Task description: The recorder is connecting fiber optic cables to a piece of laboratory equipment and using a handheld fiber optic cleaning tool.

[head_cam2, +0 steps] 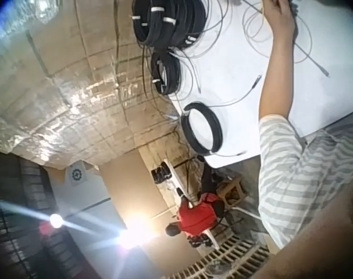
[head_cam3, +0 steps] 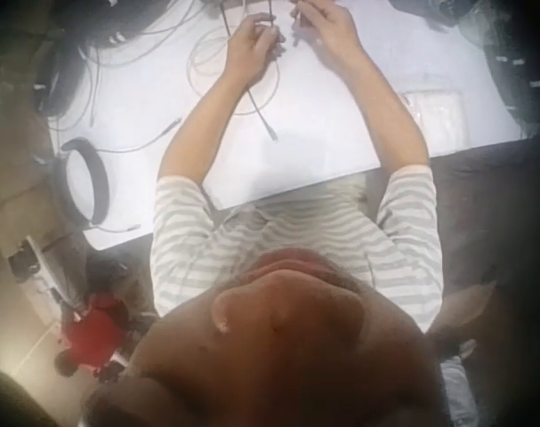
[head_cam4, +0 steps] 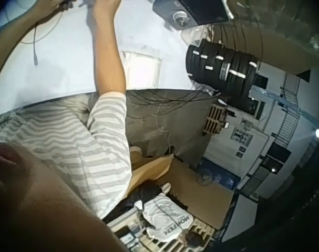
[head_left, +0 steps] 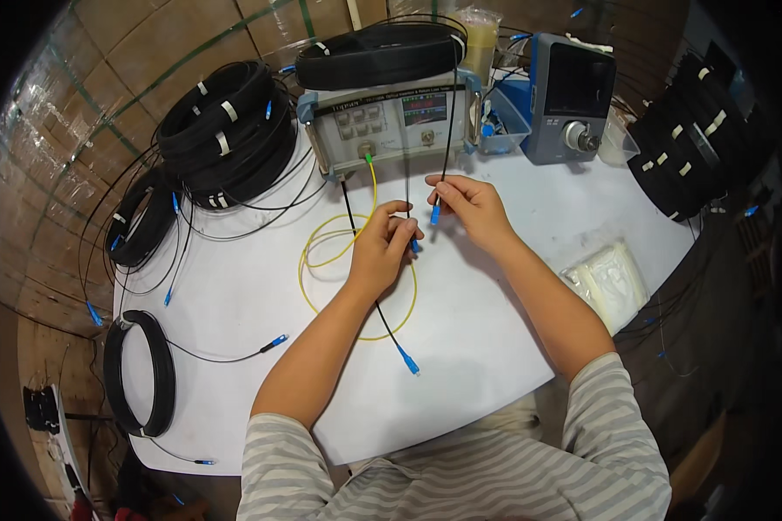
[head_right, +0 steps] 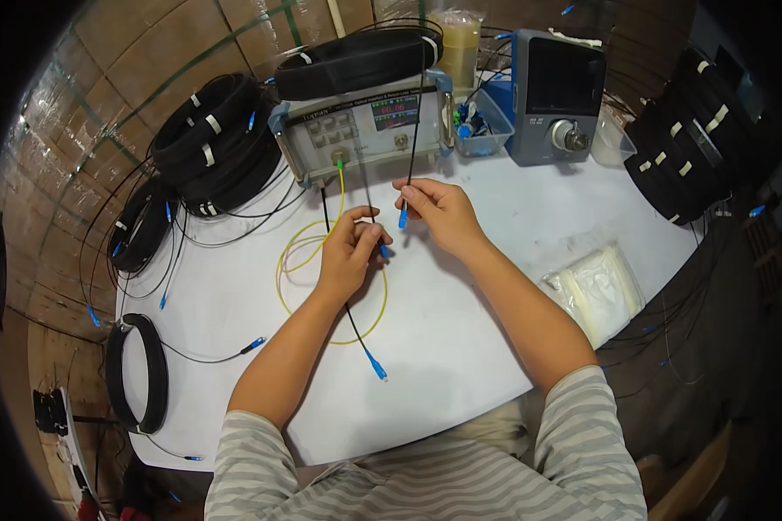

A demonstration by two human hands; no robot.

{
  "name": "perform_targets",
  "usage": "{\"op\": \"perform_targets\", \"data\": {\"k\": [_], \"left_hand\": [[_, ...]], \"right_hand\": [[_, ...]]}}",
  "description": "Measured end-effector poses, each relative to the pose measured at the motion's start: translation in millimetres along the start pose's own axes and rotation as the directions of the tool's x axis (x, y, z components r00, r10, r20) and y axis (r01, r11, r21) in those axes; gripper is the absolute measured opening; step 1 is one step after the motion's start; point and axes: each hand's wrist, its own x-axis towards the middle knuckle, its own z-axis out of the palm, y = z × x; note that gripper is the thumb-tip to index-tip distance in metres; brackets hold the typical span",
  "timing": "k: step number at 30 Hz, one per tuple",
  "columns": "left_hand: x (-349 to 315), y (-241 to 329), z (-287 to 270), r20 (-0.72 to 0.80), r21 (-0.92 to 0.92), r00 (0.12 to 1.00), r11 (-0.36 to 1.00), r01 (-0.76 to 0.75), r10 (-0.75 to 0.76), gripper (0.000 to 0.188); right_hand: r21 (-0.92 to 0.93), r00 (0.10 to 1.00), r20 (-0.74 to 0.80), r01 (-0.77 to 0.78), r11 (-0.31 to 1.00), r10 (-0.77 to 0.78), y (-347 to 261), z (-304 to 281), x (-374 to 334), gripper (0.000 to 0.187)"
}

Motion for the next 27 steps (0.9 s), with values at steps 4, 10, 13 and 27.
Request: {"op": "perform_targets", "data": {"k": [4, 10, 13, 27], "left_hand": [[8, -3, -2, 0.020, 0.004, 0.997, 0.997, 0.077, -0.077, 0.022], [11, -3, 6, 0.008, -0.100, 0.993, 0.988, 0.119, -0.119, 0.027], [12, -3, 7, 0.014, -0.176, 0.979, 0.964, 0.201, -0.202, 0.029], [6, -3, 8, 0.127, -0.153, 0.977, 0.970, 0.188, -0.169, 0.029]], "right_hand": [[-0.012, 0.987, 0.100, -0.124, 0.992, 0.124, 0, -1, -13, 0.030], [0.067, 0.974, 0.173, -0.160, 0.985, 0.146, 4, 4, -19, 0.029], [-0.034, 0.973, 0.165, -0.156, 0.987, 0.159, 1, 3, -20, 0.029], [-0.046, 0.983, 0.137, -0.114, 0.992, 0.119, -5, 3, -22, 0.023]]}}
